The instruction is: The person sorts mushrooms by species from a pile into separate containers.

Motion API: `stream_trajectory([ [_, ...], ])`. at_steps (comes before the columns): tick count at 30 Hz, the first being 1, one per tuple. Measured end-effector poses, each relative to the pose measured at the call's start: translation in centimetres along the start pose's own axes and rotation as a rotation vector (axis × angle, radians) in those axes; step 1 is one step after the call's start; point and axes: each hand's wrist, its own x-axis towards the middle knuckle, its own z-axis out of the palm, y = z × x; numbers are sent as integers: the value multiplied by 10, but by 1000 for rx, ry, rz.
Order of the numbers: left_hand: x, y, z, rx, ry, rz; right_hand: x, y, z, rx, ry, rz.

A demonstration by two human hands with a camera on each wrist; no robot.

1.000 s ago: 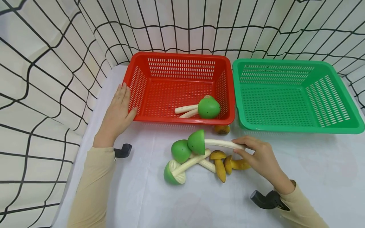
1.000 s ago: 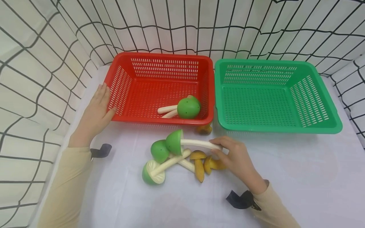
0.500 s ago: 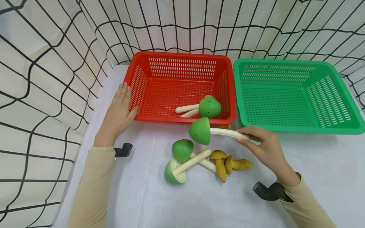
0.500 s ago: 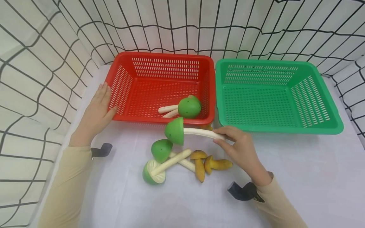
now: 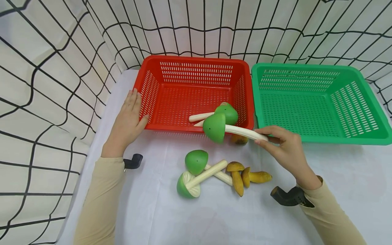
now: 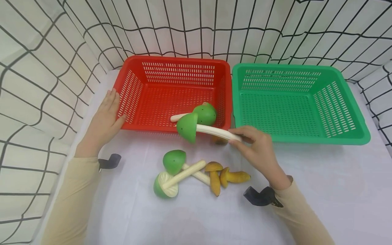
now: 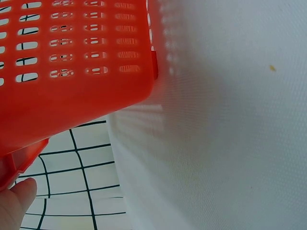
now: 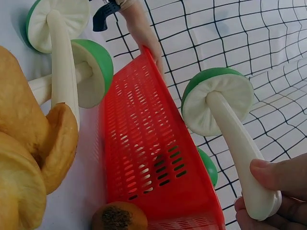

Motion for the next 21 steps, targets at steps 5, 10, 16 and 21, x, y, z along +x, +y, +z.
stream_trajectory([
  [5, 0, -1, 0, -2, 2, 1, 8, 2, 0, -27, -2, 21],
  [10, 0, 0, -1, -3, 0, -2, 19, 5, 1, -68, -16, 36],
  [16, 0, 0, -1, 1, -3, -4, 34, 8, 8, -81, -48, 48],
  [21, 0, 0, 0, -1, -5, -9, 46, 8, 15, -70, -76, 64],
])
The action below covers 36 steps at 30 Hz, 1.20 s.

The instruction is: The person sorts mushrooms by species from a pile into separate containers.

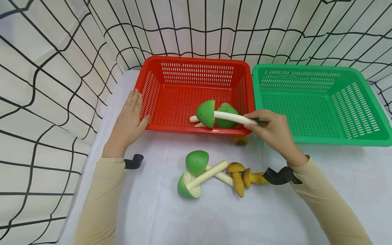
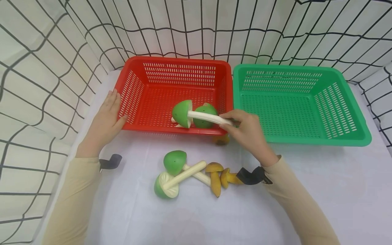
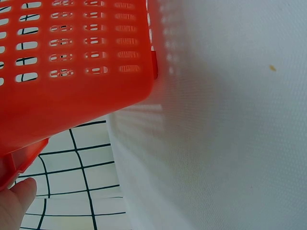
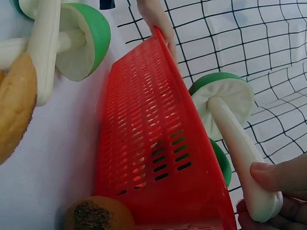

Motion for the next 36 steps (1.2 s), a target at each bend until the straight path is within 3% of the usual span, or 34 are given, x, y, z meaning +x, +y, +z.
stream_trajectory([
  [25, 1, 1, 1, -2, 3, 8, 72, 8, 13, -72, -83, 64],
  [36, 0, 1, 1, 6, 1, 2, 93, 13, 19, 1, -123, 163],
])
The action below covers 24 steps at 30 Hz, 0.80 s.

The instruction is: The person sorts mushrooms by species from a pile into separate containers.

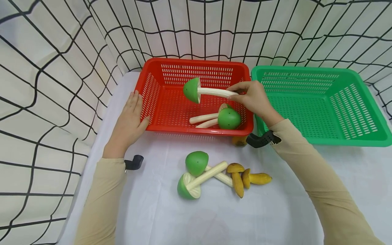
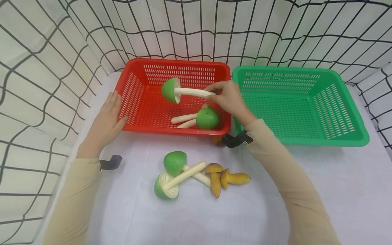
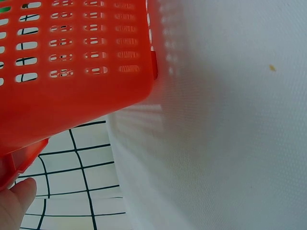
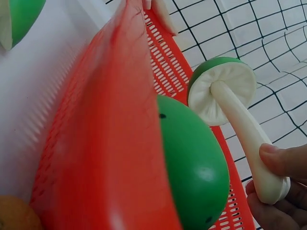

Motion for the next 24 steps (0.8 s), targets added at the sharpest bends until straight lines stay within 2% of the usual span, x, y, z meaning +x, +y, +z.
stream_trajectory([
  [9, 0, -1, 1, 1, -2, 1, 17, 1, 2, 121, -53, 126],
  [17, 0, -3, 1, 4, 6, 4, 32, 1, 7, 105, -77, 131],
  [24, -1, -2, 1, -6, 17, 11, 38, 2, 14, 127, -134, 170],
])
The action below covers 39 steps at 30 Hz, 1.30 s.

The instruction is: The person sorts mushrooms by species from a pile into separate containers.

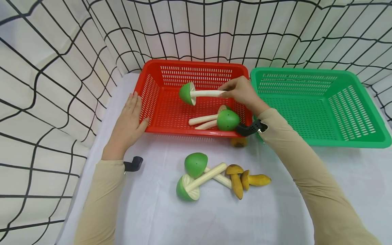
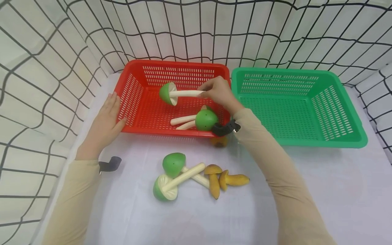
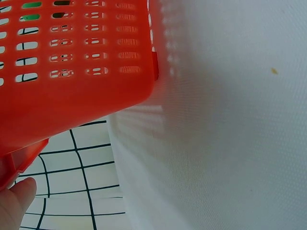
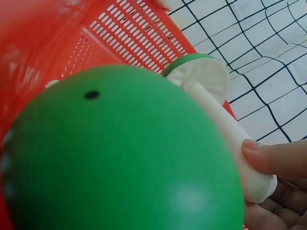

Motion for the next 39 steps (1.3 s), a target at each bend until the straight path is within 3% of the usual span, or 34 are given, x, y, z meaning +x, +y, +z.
stream_trajectory([
  [7, 0, 1, 0, -2, 2, 1, 2, 1, 2, -90, -36, 11],
  [15, 0, 0, 1, -8, 14, 10, 4, -1, 4, -303, -81, -71],
  [26, 0, 0, 1, -12, 12, 5, 4, -3, 5, -333, -135, -92],
  [39, 0, 1, 0, -6, 11, 5, -5, -7, -1, -355, -71, -113],
])
